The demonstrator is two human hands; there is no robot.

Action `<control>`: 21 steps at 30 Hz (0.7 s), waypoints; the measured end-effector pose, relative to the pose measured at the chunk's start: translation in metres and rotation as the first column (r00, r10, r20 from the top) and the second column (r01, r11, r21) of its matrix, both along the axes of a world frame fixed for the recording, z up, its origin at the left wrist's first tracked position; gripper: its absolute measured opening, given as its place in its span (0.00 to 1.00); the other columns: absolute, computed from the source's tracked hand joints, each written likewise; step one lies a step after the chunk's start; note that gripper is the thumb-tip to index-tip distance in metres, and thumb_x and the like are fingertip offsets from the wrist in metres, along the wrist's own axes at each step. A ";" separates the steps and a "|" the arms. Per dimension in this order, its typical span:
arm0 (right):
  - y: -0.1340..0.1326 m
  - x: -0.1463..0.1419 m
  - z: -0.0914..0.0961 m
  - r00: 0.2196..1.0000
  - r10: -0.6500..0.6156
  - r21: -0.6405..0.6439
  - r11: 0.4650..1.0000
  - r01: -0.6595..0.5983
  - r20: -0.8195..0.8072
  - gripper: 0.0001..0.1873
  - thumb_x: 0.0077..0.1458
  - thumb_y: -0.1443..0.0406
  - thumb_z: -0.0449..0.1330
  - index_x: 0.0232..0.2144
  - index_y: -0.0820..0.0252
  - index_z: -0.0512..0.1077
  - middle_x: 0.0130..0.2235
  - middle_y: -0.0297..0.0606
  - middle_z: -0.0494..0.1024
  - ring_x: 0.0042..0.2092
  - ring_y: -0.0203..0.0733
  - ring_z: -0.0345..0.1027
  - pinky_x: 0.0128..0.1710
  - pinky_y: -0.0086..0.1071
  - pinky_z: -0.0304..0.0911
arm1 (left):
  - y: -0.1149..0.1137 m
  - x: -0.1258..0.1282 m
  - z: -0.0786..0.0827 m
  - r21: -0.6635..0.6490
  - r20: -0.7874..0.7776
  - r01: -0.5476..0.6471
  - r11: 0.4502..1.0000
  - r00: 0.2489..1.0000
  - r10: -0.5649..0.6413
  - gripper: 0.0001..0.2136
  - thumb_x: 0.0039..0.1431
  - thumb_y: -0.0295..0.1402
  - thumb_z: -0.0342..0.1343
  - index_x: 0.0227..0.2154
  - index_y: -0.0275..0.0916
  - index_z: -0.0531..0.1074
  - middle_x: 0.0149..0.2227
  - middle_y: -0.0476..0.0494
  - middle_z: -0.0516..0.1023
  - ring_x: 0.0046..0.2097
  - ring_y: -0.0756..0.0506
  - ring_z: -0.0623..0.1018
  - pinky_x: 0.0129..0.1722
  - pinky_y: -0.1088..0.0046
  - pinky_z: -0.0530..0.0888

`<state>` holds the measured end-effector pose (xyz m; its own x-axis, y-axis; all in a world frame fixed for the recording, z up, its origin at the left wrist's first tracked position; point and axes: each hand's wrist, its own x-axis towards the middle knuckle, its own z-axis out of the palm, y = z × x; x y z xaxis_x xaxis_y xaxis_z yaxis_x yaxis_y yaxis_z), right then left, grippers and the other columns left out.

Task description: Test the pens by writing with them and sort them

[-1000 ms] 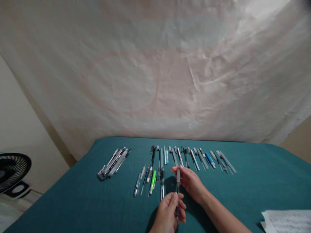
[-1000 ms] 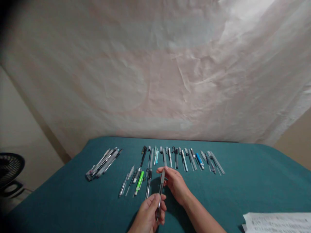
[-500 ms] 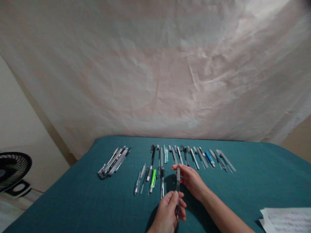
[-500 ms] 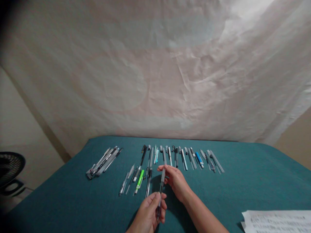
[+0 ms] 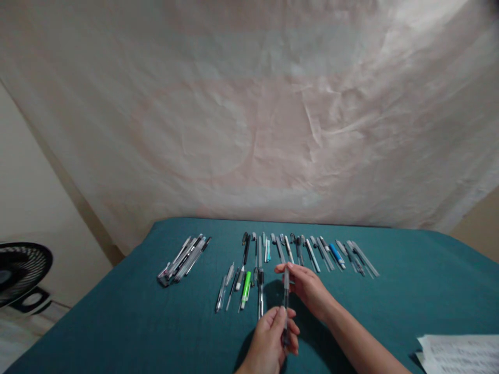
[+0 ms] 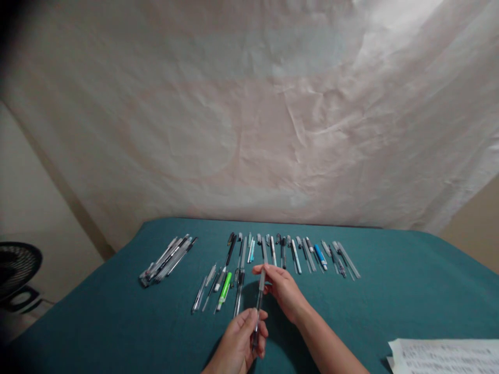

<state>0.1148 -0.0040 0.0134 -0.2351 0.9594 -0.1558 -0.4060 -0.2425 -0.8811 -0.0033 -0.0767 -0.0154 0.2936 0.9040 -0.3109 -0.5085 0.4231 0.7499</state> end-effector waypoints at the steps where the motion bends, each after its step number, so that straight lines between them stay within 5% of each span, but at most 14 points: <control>1: 0.000 -0.001 -0.001 1.000 -0.014 -0.001 1.000 0.014 0.014 0.17 0.45 0.53 0.59 0.29 0.62 0.73 0.32 0.37 0.73 0.26 0.32 0.61 0.23 0.25 0.55 | 0.000 0.000 -0.001 -0.001 -0.001 0.002 1.000 1.000 -0.002 0.19 0.47 0.47 0.55 0.31 0.33 0.66 0.21 0.51 0.70 0.17 0.56 0.65 0.17 0.79 0.60; 6: 0.002 0.001 -0.004 0.990 -0.095 0.061 0.994 0.088 0.109 0.16 0.42 0.55 0.63 0.20 0.62 0.68 0.19 0.28 0.66 0.20 0.28 0.55 0.22 0.24 0.53 | 0.000 0.000 0.001 -0.014 -0.011 0.004 1.000 1.000 -0.004 0.20 0.46 0.48 0.56 0.31 0.34 0.66 0.22 0.51 0.70 0.17 0.56 0.65 0.18 0.79 0.60; 12: 0.007 0.012 0.003 0.994 -0.113 0.003 0.994 0.113 0.002 0.16 0.44 0.55 0.61 0.31 0.62 0.73 0.32 0.38 0.74 0.28 0.33 0.63 0.23 0.24 0.57 | -0.001 0.000 0.000 0.010 -0.022 0.032 0.999 0.999 -0.032 0.20 0.46 0.49 0.55 0.30 0.34 0.66 0.20 0.51 0.69 0.16 0.56 0.65 0.16 0.79 0.60; 21: 0.025 0.035 -0.002 0.950 -0.302 0.013 0.953 0.304 -0.081 0.16 0.42 0.57 0.62 0.34 0.58 0.72 0.32 0.36 0.74 0.28 0.35 0.64 0.22 0.26 0.60 | -0.004 0.002 0.000 0.047 -0.123 0.095 0.994 0.988 -0.089 0.26 0.43 0.50 0.56 0.39 0.33 0.67 0.20 0.51 0.69 0.16 0.55 0.66 0.16 0.79 0.59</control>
<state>0.1501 0.0214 0.0117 0.0569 0.9906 -0.1241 -0.5244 -0.0761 -0.8481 -0.0014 -0.0811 -0.0152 0.3392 0.8908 -0.3023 -0.3735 0.4224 0.8259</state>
